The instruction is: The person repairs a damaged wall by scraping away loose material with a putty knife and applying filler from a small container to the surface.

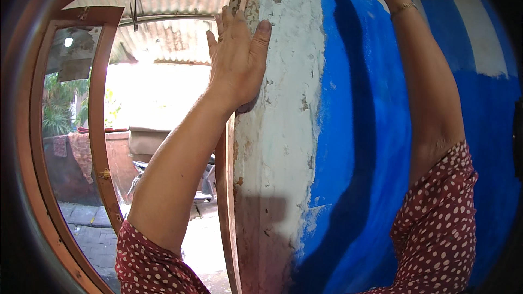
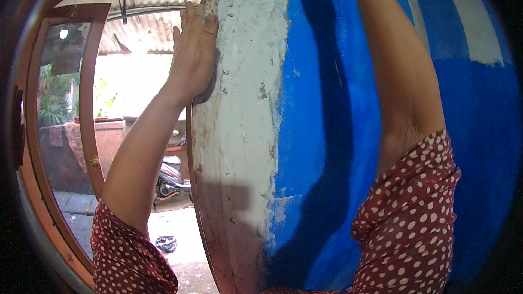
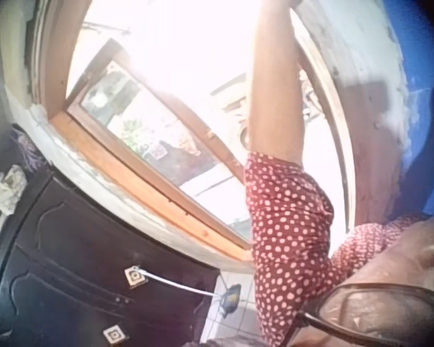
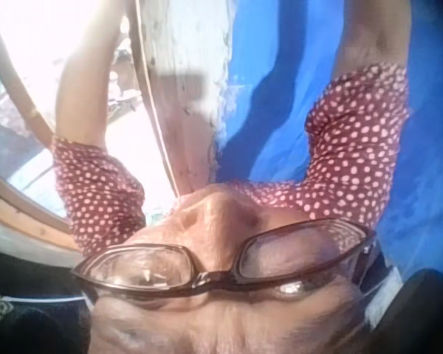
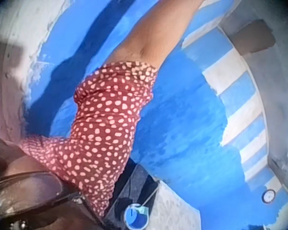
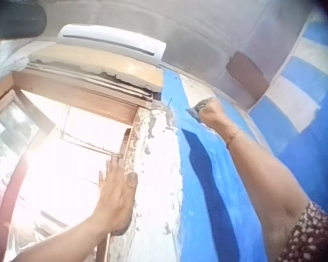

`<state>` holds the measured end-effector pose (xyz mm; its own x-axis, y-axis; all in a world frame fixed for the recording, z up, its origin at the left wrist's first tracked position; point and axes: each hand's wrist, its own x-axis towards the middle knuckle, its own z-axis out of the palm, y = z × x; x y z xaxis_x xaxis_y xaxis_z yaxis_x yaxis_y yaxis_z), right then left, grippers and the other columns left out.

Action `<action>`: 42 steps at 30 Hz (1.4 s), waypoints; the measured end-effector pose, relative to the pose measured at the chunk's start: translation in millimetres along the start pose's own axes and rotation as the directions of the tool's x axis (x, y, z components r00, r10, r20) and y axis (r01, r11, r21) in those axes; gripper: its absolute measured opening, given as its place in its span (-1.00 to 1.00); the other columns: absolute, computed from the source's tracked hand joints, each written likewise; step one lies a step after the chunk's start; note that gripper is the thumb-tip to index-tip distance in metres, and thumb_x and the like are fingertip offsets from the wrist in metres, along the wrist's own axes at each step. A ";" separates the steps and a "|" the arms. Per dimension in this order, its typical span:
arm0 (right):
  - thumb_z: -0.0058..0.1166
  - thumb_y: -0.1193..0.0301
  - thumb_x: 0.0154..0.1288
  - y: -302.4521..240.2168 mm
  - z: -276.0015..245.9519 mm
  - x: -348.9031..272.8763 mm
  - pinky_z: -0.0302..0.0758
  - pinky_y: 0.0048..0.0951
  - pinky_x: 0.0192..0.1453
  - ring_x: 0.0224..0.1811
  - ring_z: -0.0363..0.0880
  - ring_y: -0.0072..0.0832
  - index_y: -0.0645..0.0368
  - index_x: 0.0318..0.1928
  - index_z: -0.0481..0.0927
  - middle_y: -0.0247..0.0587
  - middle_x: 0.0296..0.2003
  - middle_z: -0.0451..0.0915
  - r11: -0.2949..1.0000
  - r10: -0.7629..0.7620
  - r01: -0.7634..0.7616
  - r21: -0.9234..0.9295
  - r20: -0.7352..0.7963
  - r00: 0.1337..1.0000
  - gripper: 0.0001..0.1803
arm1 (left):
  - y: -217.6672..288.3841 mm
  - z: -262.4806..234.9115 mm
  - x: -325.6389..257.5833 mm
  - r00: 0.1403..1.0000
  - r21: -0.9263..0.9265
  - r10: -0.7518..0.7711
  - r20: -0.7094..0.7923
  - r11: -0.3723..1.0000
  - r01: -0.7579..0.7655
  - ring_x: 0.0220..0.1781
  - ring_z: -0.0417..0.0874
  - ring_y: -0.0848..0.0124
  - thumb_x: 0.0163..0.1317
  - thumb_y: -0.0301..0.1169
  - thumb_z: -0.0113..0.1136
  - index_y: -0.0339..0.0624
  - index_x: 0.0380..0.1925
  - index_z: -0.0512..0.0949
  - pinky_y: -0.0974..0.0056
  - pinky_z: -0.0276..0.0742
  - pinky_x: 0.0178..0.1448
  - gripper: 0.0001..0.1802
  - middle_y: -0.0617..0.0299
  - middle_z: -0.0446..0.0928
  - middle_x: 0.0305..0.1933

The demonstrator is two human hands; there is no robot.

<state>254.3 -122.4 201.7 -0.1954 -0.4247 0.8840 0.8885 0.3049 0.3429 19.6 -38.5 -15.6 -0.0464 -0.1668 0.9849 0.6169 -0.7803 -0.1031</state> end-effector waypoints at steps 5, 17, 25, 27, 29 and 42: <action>0.17 0.34 -0.03 48.1 88.8 33.7 0.41 -0.22 -0.48 -0.65 0.43 -0.10 0.18 -0.71 0.56 0.05 -0.65 0.52 0.957 -0.283 0.280 -0.082 -0.037 0.958 -0.77 | -2.9 4.5 -2.2 1.000 0.030 0.016 0.020 0.999 -0.016 0.51 -0.22 -0.18 0.39 0.18 -0.45 -0.60 0.30 0.01 -0.10 -0.42 0.51 -0.09 -0.45 -0.11 0.41; -0.03 0.42 0.01 -12.3 59.2 38.0 0.48 -0.12 -0.28 -0.35 0.58 0.06 0.21 -0.52 0.67 0.21 -0.49 0.56 0.989 -0.137 0.134 -0.063 -0.043 0.990 -0.79 | 1.6 1.5 -5.2 1.000 0.064 0.031 0.001 0.997 -0.031 0.52 -0.20 -0.15 0.39 0.17 -0.43 -0.65 0.28 0.01 -0.12 -0.40 0.50 -0.07 -0.44 -0.09 0.41; -0.10 0.56 -0.08 -51.5 64.0 21.2 0.50 -0.14 -0.25 -0.37 0.60 0.00 0.27 -0.44 0.67 0.18 -0.44 0.60 0.975 -0.213 0.221 0.014 0.328 0.920 -0.75 | -0.9 6.7 -5.3 1.000 0.063 0.019 0.000 0.998 -0.019 0.52 -0.23 -0.15 0.40 0.16 -0.47 -0.60 0.31 0.00 -0.09 -0.40 0.51 -0.10 -0.40 -0.13 0.43; -0.12 0.59 -0.10 -76.1 32.9 -21.5 0.51 -0.17 -0.25 -0.35 0.61 -0.04 0.26 -0.41 0.68 0.16 -0.43 0.61 0.987 -0.080 0.132 -0.094 0.425 0.902 -0.72 | -2.5 5.0 -5.1 0.999 0.095 -0.003 0.041 0.995 -0.001 0.54 -0.28 -0.09 0.41 0.17 -0.55 -0.53 0.35 -0.05 -0.05 -0.41 0.52 -0.11 -0.33 -0.17 0.46; -0.13 0.61 -0.11 -84.3 2.7 -53.5 0.50 -0.17 -0.27 -0.38 0.61 -0.05 0.24 -0.40 0.68 0.13 -0.46 0.61 0.973 -0.209 0.232 0.000 0.437 0.875 -0.70 | -1.3 2.8 -4.0 0.999 0.093 -0.004 0.047 0.996 0.000 0.54 -0.28 -0.06 0.40 0.18 -0.57 -0.51 0.35 -0.05 0.00 -0.40 0.53 -0.10 -0.32 -0.18 0.47; -0.09 0.48 0.05 -52.4 85.4 10.9 0.50 -0.06 -0.21 -0.30 0.58 0.11 0.22 -0.47 0.65 0.21 -0.44 0.59 0.971 -0.236 0.235 -0.031 -0.009 0.972 -0.79 | -7.2 12.2 -8.6 0.988 -0.472 -0.121 0.100 0.868 0.154 0.55 -0.23 0.01 0.32 0.31 -0.49 -0.50 0.36 -0.06 0.19 -0.26 0.54 0.02 -0.29 -0.17 0.48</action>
<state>170.2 -70.2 220.5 -0.3957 -0.4920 0.7755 0.8299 0.1701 0.5313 25.1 -24.1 -21.7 -0.0419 -0.0098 0.9991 0.1569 -0.9876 -0.0031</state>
